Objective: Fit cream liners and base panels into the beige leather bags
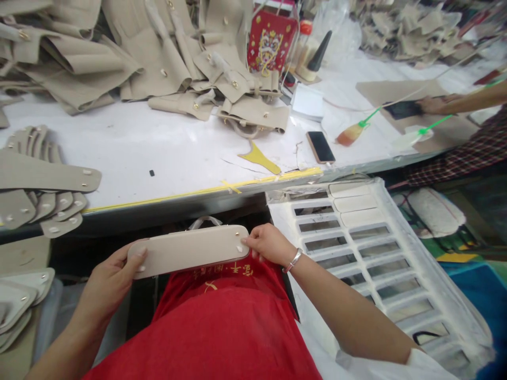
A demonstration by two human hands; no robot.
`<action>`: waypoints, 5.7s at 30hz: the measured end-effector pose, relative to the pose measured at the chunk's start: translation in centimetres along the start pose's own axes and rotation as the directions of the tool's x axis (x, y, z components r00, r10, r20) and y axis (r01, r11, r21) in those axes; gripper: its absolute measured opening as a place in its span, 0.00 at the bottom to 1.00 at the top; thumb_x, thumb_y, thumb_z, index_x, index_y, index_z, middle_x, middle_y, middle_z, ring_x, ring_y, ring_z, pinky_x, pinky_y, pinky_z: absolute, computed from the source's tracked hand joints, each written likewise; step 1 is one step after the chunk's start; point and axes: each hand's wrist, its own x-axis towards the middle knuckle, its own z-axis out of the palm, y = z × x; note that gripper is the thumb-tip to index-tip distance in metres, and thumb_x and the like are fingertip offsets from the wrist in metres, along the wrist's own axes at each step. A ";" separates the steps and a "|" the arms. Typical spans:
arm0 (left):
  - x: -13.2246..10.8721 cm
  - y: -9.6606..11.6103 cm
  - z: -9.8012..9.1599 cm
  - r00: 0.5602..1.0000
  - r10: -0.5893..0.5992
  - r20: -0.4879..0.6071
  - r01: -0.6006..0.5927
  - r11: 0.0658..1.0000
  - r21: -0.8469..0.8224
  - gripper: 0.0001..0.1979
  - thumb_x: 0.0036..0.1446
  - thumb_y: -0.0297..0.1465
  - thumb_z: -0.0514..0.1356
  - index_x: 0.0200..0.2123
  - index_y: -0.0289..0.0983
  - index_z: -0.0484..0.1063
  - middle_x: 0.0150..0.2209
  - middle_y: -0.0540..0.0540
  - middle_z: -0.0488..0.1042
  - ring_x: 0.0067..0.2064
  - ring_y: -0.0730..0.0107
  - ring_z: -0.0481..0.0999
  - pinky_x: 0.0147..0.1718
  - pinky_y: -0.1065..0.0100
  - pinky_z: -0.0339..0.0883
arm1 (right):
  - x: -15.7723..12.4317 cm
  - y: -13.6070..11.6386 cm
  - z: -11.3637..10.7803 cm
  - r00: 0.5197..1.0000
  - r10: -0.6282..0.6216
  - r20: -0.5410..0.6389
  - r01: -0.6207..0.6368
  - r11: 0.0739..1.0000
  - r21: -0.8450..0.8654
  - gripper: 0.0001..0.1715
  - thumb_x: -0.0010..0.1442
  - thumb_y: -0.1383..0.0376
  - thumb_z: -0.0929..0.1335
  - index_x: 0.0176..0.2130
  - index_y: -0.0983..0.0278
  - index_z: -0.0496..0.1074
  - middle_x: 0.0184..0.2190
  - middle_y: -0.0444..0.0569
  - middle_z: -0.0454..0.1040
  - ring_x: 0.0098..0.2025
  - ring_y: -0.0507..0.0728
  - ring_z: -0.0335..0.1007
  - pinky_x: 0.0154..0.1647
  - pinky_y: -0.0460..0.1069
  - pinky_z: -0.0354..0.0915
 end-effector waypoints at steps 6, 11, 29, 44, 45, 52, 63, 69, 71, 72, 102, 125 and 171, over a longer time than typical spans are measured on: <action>-0.2 -0.8 -1.3 0.996 0.010 0.084 0.011 0.971 -0.239 0.31 0.50 0.44 0.58 0.54 0.34 0.62 0.32 0.48 0.73 0.31 0.68 0.73 0.27 0.70 0.71 | -0.5 -0.9 0.4 0.999 0.049 -0.001 -0.049 0.999 -0.011 0.18 0.55 0.56 0.64 0.21 0.65 0.65 0.15 0.43 0.70 0.12 0.47 0.61 0.13 0.41 0.54; 0.8 -2.1 -1.8 0.996 0.075 0.047 -0.055 0.942 -0.330 0.28 0.50 0.39 0.59 0.53 0.33 0.62 0.29 0.49 0.70 0.27 0.72 0.71 0.22 0.72 0.67 | 0.1 -1.9 0.6 0.988 0.151 0.019 -0.151 0.988 -0.035 0.21 0.54 0.52 0.63 0.21 0.64 0.63 0.14 0.43 0.68 0.13 0.47 0.59 0.13 0.41 0.52; 2.6 -3.5 -2.3 0.989 0.140 0.045 -0.121 0.950 -0.287 0.25 0.47 0.36 0.61 0.50 0.34 0.66 0.24 0.52 0.68 0.24 0.73 0.68 0.24 0.72 0.62 | 0.2 -3.0 0.1 0.997 0.078 -0.026 -0.082 0.901 -0.425 0.22 0.53 0.47 0.61 0.23 0.61 0.63 0.17 0.44 0.67 0.17 0.52 0.61 0.19 0.47 0.54; 3.2 -4.3 -2.8 0.982 0.180 0.052 -0.163 0.958 -0.236 0.24 0.47 0.34 0.62 0.49 0.33 0.67 0.25 0.50 0.73 0.26 0.71 0.71 0.28 0.70 0.63 | 5.9 -12.4 15.9 0.703 -0.649 0.290 0.622 0.364 -0.694 0.40 0.47 0.49 0.70 0.52 0.70 0.60 0.48 0.61 0.66 0.49 0.65 0.61 0.50 0.56 0.58; 3.2 -4.3 -2.8 0.981 0.185 0.057 -0.167 0.958 -0.233 0.24 0.47 0.33 0.61 0.49 0.33 0.67 0.25 0.50 0.73 0.26 0.71 0.71 0.29 0.70 0.63 | 6.0 -12.4 16.1 0.711 -0.647 0.276 0.608 0.368 -0.703 0.38 0.47 0.50 0.69 0.51 0.69 0.61 0.46 0.60 0.67 0.47 0.64 0.62 0.49 0.56 0.58; 3.4 -4.1 -3.0 0.971 0.221 0.087 -0.201 0.959 -0.198 0.23 0.48 0.32 0.61 0.49 0.33 0.67 0.26 0.50 0.73 0.28 0.71 0.72 0.29 0.70 0.64 | 5.6 -12.2 16.4 0.708 -0.673 0.213 0.596 0.407 -0.693 0.32 0.48 0.53 0.68 0.48 0.67 0.62 0.45 0.58 0.66 0.46 0.63 0.61 0.48 0.55 0.57; 3.5 -3.9 -2.9 0.969 0.231 0.093 -0.212 0.961 -0.175 0.23 0.48 0.31 0.59 0.49 0.36 0.65 0.24 0.53 0.71 0.27 0.73 0.71 0.29 0.72 0.64 | 5.9 -12.1 16.7 0.711 -0.676 0.190 0.593 0.433 -0.679 0.34 0.47 0.53 0.68 0.50 0.67 0.62 0.47 0.58 0.66 0.47 0.64 0.60 0.49 0.55 0.56; 3.5 -3.9 -2.9 0.963 0.249 0.100 -0.234 0.962 -0.142 0.23 0.48 0.29 0.58 0.50 0.37 0.64 0.24 0.54 0.70 0.26 0.74 0.70 0.29 0.72 0.63 | 5.8 -12.0 16.5 0.715 -0.674 0.185 0.588 0.436 -0.681 0.36 0.47 0.53 0.69 0.51 0.67 0.61 0.48 0.58 0.65 0.49 0.64 0.60 0.51 0.55 0.55; 3.6 -3.8 -2.9 0.960 0.257 0.115 -0.243 0.962 -0.124 0.23 0.48 0.29 0.57 0.50 0.37 0.64 0.24 0.54 0.69 0.26 0.74 0.70 0.29 0.72 0.63 | 5.9 -11.9 16.6 0.719 -0.672 0.179 0.585 0.445 -0.678 0.37 0.46 0.53 0.69 0.51 0.67 0.61 0.49 0.57 0.65 0.49 0.64 0.60 0.51 0.56 0.56; 3.6 -3.8 -2.9 0.957 0.261 0.127 -0.247 0.962 -0.115 0.23 0.49 0.30 0.57 0.50 0.37 0.64 0.24 0.54 0.69 0.26 0.74 0.69 0.29 0.72 0.62 | 5.9 -11.9 16.7 0.722 -0.669 0.175 0.583 0.451 -0.676 0.37 0.46 0.53 0.70 0.51 0.67 0.61 0.49 0.57 0.65 0.49 0.64 0.60 0.51 0.56 0.56; 1.2 8.6 11.1 0.522 0.660 0.539 -0.853 0.416 0.316 0.38 0.42 0.47 0.63 0.53 0.33 0.59 0.50 0.35 0.67 0.50 0.51 0.66 0.48 0.55 0.58 | -0.5 2.1 1.8 0.936 -0.205 -0.287 0.193 0.979 -0.068 0.18 0.55 0.55 0.65 0.25 0.66 0.69 0.23 0.44 0.71 0.25 0.49 0.63 0.26 0.44 0.55; 0.8 9.8 12.7 0.571 0.637 0.517 -0.820 0.428 0.379 0.33 0.43 0.48 0.61 0.49 0.35 0.62 0.45 0.38 0.70 0.45 0.53 0.68 0.44 0.58 0.58 | 0.2 2.1 1.6 0.940 -0.180 -0.290 0.168 0.984 -0.067 0.16 0.55 0.57 0.66 0.23 0.66 0.68 0.21 0.44 0.71 0.24 0.49 0.63 0.24 0.44 0.53; 1.4 -3.6 -1.7 0.989 0.131 0.068 -0.120 0.982 -0.144 0.16 0.47 0.43 0.61 0.25 0.34 0.66 0.23 0.52 0.67 0.26 0.75 0.64 0.26 0.73 0.57 | 3.8 -7.3 9.5 0.720 -0.648 0.249 0.601 0.401 -0.692 0.47 0.45 0.48 0.71 0.56 0.70 0.58 0.54 0.60 0.62 0.54 0.65 0.56 0.54 0.58 0.54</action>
